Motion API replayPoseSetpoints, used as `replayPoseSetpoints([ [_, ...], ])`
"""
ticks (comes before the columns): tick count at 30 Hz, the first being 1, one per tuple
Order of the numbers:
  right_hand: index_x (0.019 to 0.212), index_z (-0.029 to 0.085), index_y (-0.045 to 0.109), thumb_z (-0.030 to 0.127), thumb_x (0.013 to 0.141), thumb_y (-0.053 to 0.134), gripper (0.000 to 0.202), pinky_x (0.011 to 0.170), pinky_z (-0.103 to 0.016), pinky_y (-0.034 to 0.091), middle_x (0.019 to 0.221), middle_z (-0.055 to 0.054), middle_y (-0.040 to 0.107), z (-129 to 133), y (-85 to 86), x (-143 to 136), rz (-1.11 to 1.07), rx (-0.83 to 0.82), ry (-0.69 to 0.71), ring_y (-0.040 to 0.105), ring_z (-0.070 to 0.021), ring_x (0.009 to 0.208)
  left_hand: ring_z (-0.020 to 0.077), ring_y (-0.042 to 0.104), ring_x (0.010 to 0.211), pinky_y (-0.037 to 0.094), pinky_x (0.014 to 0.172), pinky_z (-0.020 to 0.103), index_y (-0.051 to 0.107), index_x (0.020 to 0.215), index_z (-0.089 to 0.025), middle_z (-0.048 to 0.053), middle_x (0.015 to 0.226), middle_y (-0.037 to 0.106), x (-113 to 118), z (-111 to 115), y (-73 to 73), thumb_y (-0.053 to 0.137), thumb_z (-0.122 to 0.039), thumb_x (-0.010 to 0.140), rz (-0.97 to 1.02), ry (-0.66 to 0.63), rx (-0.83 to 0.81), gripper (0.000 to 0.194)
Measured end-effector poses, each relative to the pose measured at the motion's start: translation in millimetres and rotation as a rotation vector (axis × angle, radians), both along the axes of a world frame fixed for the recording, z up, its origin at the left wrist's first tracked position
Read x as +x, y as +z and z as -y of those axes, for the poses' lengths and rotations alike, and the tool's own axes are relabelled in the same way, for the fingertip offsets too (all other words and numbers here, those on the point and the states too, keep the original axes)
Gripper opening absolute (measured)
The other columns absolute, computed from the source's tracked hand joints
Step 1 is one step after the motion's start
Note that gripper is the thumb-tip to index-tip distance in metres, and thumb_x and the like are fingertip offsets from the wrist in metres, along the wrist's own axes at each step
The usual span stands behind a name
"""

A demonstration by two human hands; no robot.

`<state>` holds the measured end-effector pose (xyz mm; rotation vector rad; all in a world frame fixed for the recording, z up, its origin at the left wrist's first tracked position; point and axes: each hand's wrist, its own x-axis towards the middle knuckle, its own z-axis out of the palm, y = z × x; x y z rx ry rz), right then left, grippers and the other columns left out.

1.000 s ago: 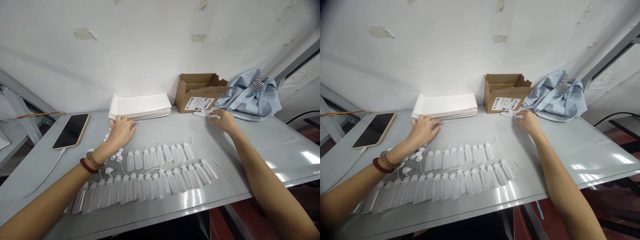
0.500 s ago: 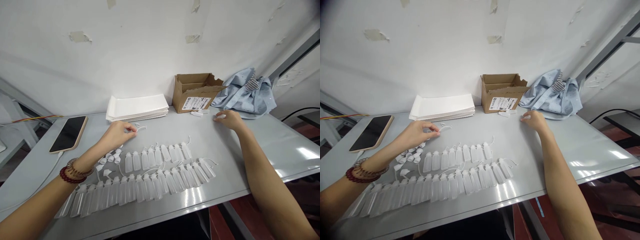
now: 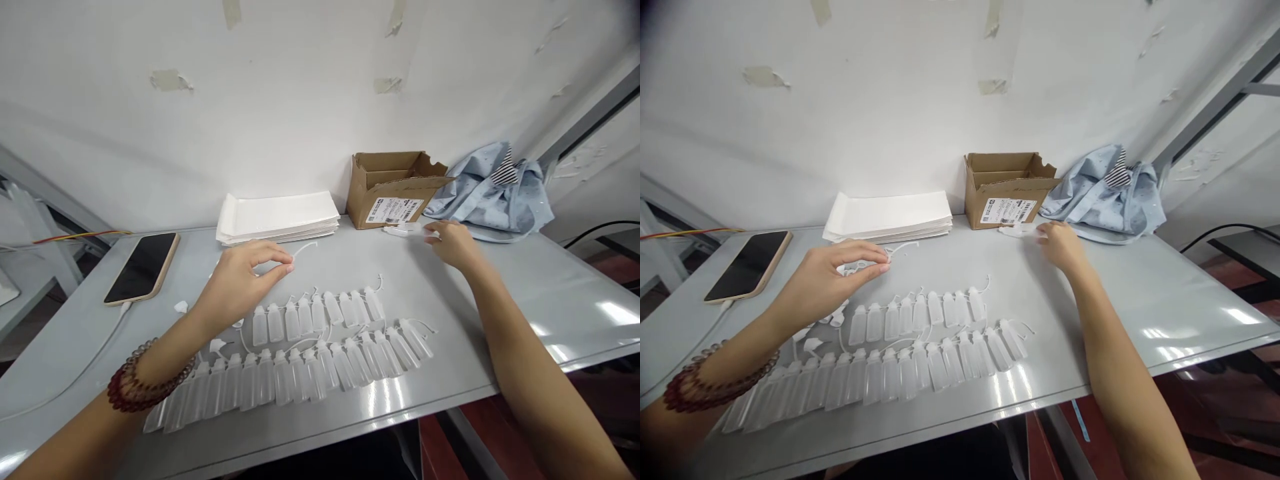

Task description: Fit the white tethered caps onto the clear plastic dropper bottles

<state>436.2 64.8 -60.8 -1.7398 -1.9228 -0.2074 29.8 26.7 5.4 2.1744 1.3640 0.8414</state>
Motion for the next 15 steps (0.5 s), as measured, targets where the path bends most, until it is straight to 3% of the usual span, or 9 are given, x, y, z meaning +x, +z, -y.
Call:
replayPoseSetpoints([
  [2,0.094,0.013,0.067,0.025,0.086,0.062,0.016,0.076,-0.042,0.051,0.087,-0.012,0.068,5,8.3,-32,-0.005,0.002,0.045,0.063,-0.0247,0.081,0.021,0.064,0.094,0.044,0.053,0.023,0.072,0.083,-0.025,0.001,0.097,0.072,2,6,1.5,0.064,-0.031,0.08,0.007,0.03,0.017,0.01],
  [4,0.098,0.017,0.066,0.025,0.083,0.064,0.016,0.075,-0.039,0.051,0.091,-0.009,0.069,19,18.2,-71,-0.021,0.01,0.143,0.062,-0.0234,0.082,0.0197,0.065,0.088,0.044,0.052,0.023,0.07,0.086,-0.025,0.0,0.096,0.072,3,12,1.2,0.066,-0.029,0.08,0.02,0.062,0.042,0.009],
  [9,0.107,0.018,0.061,0.019,0.087,0.06,0.019,0.078,-0.038,0.049,0.095,-0.008,0.068,63,38.3,-157,-0.226,0.035,0.645,0.059,-0.0225,0.089,0.0171,0.064,0.091,0.051,0.078,0.028,0.067,0.095,-0.023,-0.001,0.092,0.072,5,25,-0.5,0.068,-0.022,0.079,0.128,0.038,0.155,0.016],
  [12,0.109,0.017,0.06,0.017,0.087,0.06,0.022,0.075,-0.037,0.049,0.094,-0.009,0.066,75,41.2,-177,-0.285,0.013,0.756,0.057,-0.0217,0.086,0.0165,0.064,0.091,0.051,0.082,0.029,0.068,0.098,-0.023,-0.001,0.092,0.072,5,32,0.5,0.069,-0.021,0.079,0.199,0.006,0.197,0.019],
  [15,0.11,0.019,0.06,0.017,0.087,0.06,0.023,0.073,-0.038,0.05,0.093,-0.008,0.066,79,40.4,-182,-0.332,0.034,0.751,0.058,-0.0214,0.085,0.0166,0.065,0.09,0.053,0.081,0.03,0.07,0.095,-0.024,-0.002,0.092,0.073,5,36,0.6,0.071,-0.021,0.078,0.226,-0.053,0.173,0.017],
])
